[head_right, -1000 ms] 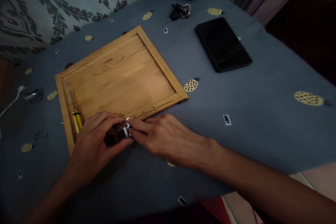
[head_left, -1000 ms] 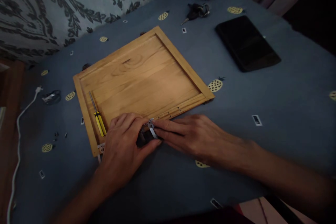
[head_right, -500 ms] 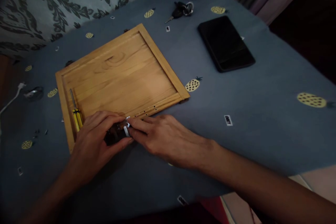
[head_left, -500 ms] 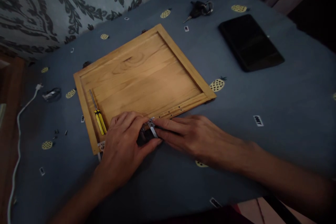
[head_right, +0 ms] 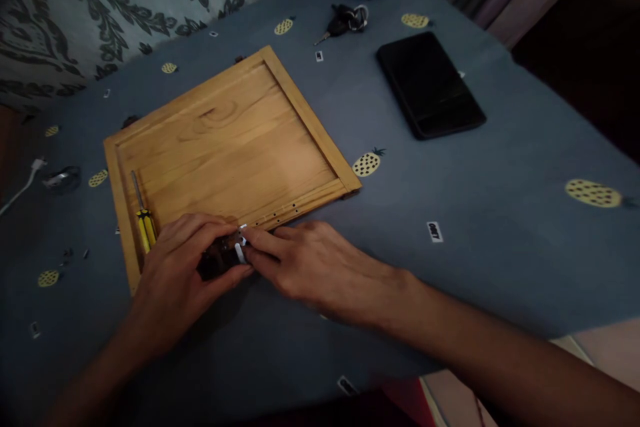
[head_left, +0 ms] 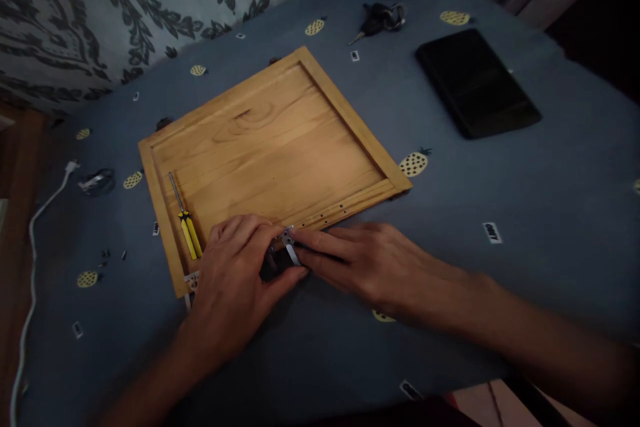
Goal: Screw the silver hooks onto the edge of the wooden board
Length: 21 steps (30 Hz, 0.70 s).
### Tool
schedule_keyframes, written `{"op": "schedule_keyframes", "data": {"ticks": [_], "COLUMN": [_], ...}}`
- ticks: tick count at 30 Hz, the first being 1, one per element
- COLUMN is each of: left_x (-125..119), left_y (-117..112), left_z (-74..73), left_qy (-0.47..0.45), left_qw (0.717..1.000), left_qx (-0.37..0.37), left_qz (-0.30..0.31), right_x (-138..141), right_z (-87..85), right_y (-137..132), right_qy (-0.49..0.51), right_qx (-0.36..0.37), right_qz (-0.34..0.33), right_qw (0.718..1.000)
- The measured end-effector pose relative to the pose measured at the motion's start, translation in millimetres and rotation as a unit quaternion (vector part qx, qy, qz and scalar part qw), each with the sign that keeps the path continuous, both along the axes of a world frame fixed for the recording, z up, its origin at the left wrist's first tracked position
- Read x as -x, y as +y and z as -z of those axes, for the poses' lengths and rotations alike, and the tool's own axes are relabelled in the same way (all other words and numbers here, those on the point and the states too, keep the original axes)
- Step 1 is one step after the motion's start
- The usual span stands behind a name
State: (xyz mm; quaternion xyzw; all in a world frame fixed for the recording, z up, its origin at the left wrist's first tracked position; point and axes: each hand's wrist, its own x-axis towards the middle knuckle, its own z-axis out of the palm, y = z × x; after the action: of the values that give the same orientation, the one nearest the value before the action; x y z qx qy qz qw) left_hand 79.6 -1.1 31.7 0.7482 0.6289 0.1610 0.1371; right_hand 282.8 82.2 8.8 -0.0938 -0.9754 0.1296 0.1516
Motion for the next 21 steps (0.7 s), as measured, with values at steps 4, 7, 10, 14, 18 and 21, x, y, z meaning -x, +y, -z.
{"op": "schedule_keyframes", "data": {"ticks": [4,7,10,14,18,21], "left_x": [0.3,0.6,0.3,-0.4,-0.5,-0.2], "left_y": [0.2,-0.2,-0.6,-0.9,-0.3,0.1], "left_z": [-0.2,-0.4,-0.1,0.3,1.2,2.0], "left_qy": [0.001,0.003,0.002,0.000,-0.001,0.000], "left_qw": [1.000,1.000,1.000,1.000,1.000,1.000], "left_qx": [0.002,0.002,-0.001,-0.004,-0.009,-0.012], "left_qz": [0.001,0.000,-0.001,-0.001,-0.002,-0.002], "right_x": [-0.1,-0.1,-0.2,-0.2,-0.1,-0.2], "right_z": [-3.1,-4.0,-3.6,-3.4,-4.7,-3.9], "right_y": [0.8,0.8,0.3,-0.2,-0.1,-0.1], "right_qy": [-0.003,-0.010,-0.016,-0.016,-0.004,0.007], "right_qx": [0.003,0.003,0.003,0.006,0.007,0.008], "right_qz": [-0.003,-0.001,0.001,0.003,0.005,0.003], "right_qw": [1.000,1.000,1.000,1.000,1.000,1.000]}}
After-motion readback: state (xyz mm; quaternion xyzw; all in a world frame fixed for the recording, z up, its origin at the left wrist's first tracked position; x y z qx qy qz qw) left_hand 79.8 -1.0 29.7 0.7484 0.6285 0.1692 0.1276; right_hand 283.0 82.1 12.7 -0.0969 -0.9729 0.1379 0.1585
